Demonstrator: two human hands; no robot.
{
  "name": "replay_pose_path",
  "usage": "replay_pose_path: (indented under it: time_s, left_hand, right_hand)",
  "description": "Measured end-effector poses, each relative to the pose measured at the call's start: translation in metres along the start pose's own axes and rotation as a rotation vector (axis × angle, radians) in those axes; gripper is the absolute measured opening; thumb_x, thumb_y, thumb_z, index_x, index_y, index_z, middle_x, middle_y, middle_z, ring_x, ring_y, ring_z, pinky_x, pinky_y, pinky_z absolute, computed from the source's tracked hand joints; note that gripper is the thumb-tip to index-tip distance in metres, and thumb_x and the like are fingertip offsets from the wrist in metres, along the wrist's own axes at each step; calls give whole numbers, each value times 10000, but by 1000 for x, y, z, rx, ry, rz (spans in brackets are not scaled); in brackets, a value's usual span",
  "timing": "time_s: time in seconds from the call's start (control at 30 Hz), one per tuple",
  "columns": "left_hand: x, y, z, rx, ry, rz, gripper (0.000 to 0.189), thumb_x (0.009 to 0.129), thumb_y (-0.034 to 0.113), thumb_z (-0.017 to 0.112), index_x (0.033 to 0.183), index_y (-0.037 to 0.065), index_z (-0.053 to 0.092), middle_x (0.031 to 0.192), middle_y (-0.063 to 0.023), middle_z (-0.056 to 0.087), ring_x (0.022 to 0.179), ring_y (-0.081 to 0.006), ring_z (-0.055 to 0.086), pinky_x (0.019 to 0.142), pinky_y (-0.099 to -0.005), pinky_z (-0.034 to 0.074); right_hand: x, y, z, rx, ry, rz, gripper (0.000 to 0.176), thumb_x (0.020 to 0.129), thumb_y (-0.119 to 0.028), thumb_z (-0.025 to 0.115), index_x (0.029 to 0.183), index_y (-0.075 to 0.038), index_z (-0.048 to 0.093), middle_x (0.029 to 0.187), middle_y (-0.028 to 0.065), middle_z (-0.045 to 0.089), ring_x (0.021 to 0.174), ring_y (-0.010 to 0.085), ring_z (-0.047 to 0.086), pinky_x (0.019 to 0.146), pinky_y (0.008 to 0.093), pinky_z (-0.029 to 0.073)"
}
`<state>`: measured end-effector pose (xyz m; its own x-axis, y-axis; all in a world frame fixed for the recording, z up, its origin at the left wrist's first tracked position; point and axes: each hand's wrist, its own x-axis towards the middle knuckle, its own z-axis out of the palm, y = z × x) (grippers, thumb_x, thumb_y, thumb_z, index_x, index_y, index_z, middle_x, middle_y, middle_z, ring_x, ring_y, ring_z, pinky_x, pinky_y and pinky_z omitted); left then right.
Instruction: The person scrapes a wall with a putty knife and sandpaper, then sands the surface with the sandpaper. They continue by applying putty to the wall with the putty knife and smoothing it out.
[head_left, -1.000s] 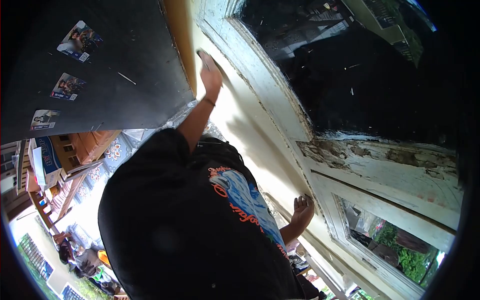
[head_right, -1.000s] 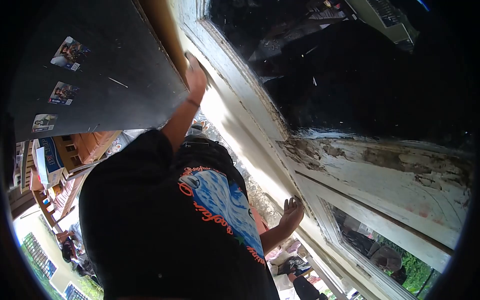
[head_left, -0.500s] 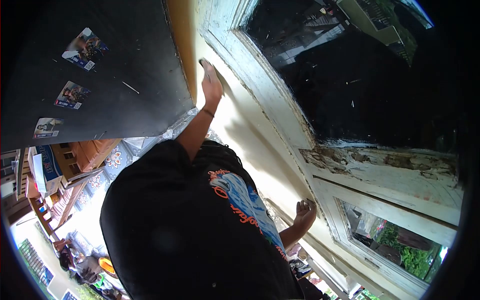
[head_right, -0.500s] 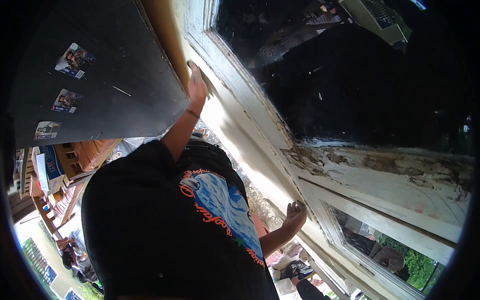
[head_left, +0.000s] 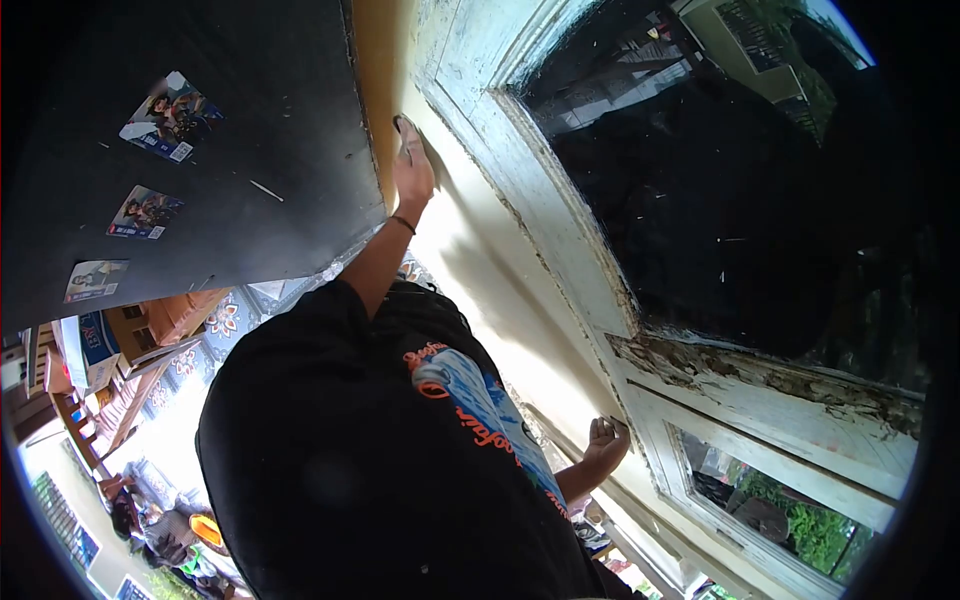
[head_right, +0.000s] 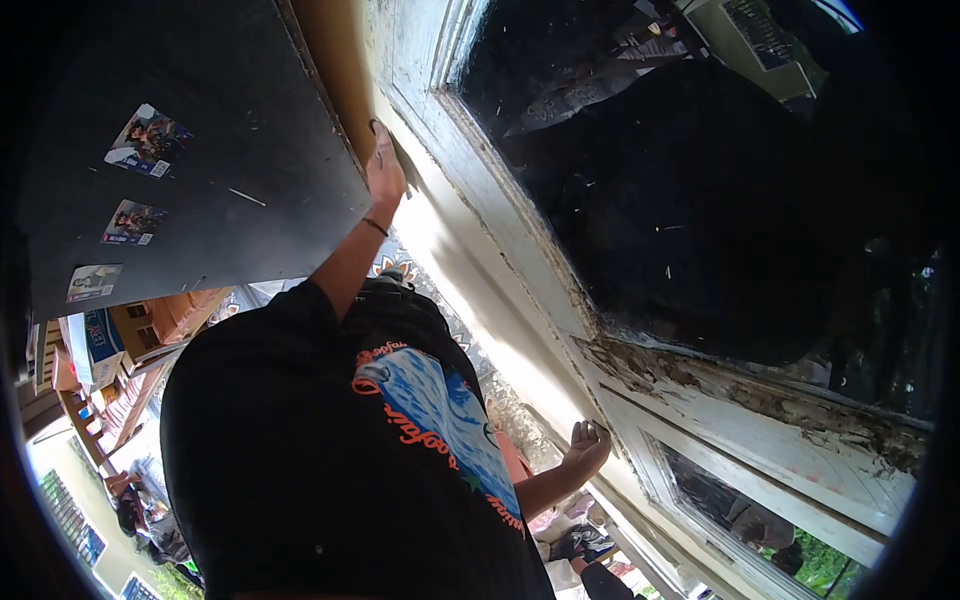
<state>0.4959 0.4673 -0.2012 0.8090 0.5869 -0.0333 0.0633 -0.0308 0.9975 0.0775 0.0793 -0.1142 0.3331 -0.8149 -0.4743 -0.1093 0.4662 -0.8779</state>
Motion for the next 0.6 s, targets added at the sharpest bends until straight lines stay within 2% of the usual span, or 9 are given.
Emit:
replay_pose_path:
  time_s: [0.07, 0.1, 0.2, 0.23, 0.27, 0.33, 0.4, 0.53, 0.6]
  left_hand:
    - [11, -7, -8, 33, -170, -149, 712, 903, 521, 286, 1277, -80, 361, 1271, -287, 411, 1186, -371, 409, 1001, -343, 294]
    - [20, -11, -6, 35, -175, -151, 712, 903, 521, 286, 1277, -80, 361, 1271, -287, 411, 1186, -371, 409, 1001, -343, 294]
    - [70, -16, 12, -28, 21, -274, 703, 906, 518, 277, 1263, -77, 383, 1272, -280, 414, 1179, -367, 419, 993, -352, 310]
    - [75, -20, 17, -51, 86, -316, 700, 906, 517, 273, 1259, -76, 390, 1273, -277, 415, 1177, -365, 423, 990, -355, 316]
    - [58, -18, 19, -50, 83, -317, 700, 906, 517, 273, 1259, -76, 390, 1273, -277, 415, 1177, -365, 423, 990, -355, 316]
    - [-9, 2, 20, -139, 177, 91, 762, 885, 568, 296, 1142, -125, 482, 1100, -299, 539, 1042, -378, 518, 891, -347, 380]
    - [-75, 17, 5, 35, -20, -104, 791, 874, 586, 299, 1160, -134, 457, 1080, -302, 547, 989, -386, 533, 879, -371, 381]
    - [-75, 17, 1, 1, -62, -129, 807, 867, 594, 310, 1130, -153, 463, 1069, -310, 548, 942, -383, 537, 863, -385, 382]
    - [-33, 13, 7, -89, -36, -192, 785, 888, 584, 263, 1207, -113, 428, 1200, -268, 495, 1128, -329, 484, 940, -319, 360]
  right_hand:
    - [-4, 0, 2, 6, 25, -8, 168, 765, -115, 565, 902, -22, 537, 831, 109, 560, 746, 234, 550, 750, 378, 472]
    - [-6, -1, 5, 16, 41, -16, 178, 763, -118, 568, 907, -20, 533, 835, 108, 553, 748, 237, 546, 751, 379, 472]
    - [-7, 2, 7, 4, 38, -35, 197, 760, -129, 572, 918, -19, 526, 843, 106, 538, 749, 239, 539, 755, 384, 470]
    - [-5, 4, 4, 2, 25, -13, 152, 784, -114, 536, 910, -29, 541, 860, 70, 520, 808, 209, 543, 776, 371, 470]
    - [-3, 6, 2, 2, 29, -12, 152, 784, -114, 536, 910, -29, 541, 860, 70, 520, 808, 209, 543, 776, 371, 470]
    - [0, 8, 1, -2, 59, -1, 169, 782, -125, 545, 917, -24, 538, 860, 69, 514, 811, 212, 543, 784, 378, 468]
    - [1, 7, -1, 11, 32, 1, 179, 778, -133, 554, 915, -20, 537, 862, 69, 509, 811, 217, 543, 790, 386, 467]
    - [-1, 5, 1, -39, 3, 3, 158, 791, -136, 550, 908, -29, 542, 847, 70, 526, 814, 226, 554, 790, 394, 467]
    - [-4, 5, -4, -43, -10, -16, 138, 792, -140, 553, 894, -47, 549, 825, 67, 546, 793, 223, 561, 777, 390, 468]
